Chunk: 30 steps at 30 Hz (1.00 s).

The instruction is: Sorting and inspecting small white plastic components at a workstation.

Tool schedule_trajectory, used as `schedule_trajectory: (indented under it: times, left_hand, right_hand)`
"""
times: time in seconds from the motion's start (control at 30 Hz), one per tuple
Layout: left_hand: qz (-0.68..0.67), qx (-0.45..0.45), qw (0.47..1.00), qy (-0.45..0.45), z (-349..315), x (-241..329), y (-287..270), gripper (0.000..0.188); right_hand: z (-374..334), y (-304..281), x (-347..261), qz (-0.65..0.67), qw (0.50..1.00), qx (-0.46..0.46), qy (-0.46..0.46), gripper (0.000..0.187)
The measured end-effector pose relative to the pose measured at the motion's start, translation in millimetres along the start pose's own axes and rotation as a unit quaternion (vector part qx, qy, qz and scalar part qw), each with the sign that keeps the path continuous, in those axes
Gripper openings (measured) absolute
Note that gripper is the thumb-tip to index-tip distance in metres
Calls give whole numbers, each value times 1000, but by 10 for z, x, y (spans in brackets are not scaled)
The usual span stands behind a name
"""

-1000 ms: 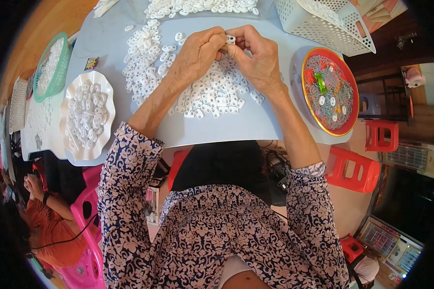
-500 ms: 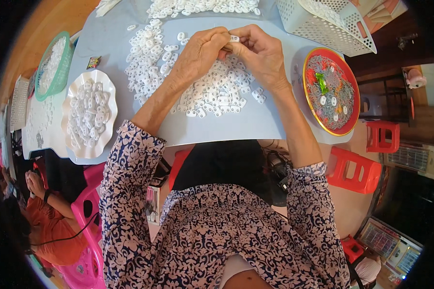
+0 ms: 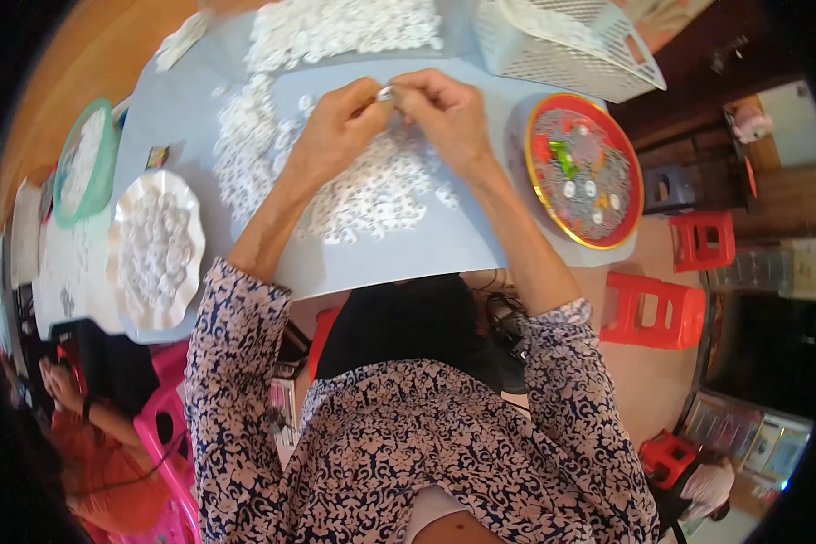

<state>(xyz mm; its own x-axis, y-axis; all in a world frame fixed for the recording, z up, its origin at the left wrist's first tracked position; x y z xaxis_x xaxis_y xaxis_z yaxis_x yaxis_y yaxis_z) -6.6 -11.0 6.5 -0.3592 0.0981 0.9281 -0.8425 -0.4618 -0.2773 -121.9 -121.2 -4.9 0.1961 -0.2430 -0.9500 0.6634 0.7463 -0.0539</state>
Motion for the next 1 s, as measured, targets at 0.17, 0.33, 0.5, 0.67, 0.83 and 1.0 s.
schedule_trajectory:
  times: [0.17,0.33,0.5,0.67,0.83,1.0]
  left_hand:
    - [-70,-3,997,-29,20,-39,6,15]
    - [-110,85,990,21,45,-33,-222,18]
    - [-155,224,962,28,138,-87,-454,24]
    - [-176,259,950,11,136,-168,-532,28]
    - [-180,262,948,-1,127,-202,-527,28]
    - [-196,241,951,2,144,-235,-449,29]
  right_hand:
    - [-29,63,-100,-9,1000,22,2,11]
    - [274,-394,-472,-215,944,152,-200,10]
    - [694,-1339,-679,-434,844,187,-254,12]
    - [645,-1144,-645,-563,755,141,-305,15]
    - [364,-130,-419,-383,900,-94,-186,12]
    - [364,182,-112,-424,875,-198,-124,15]
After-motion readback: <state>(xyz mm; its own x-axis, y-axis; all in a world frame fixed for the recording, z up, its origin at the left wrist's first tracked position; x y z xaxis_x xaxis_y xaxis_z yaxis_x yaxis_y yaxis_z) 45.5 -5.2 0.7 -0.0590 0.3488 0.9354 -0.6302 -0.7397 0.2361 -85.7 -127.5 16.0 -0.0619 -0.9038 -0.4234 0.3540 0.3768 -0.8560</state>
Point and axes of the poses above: each hand's wrist, its own z-axis towards the middle knuckle, its own y-axis out of the palm, x = y × z, the point moved 1 cm from there along z, towards the middle knuckle, and after that the axes turned 4 degrees about -z, right-handed, at the moved point
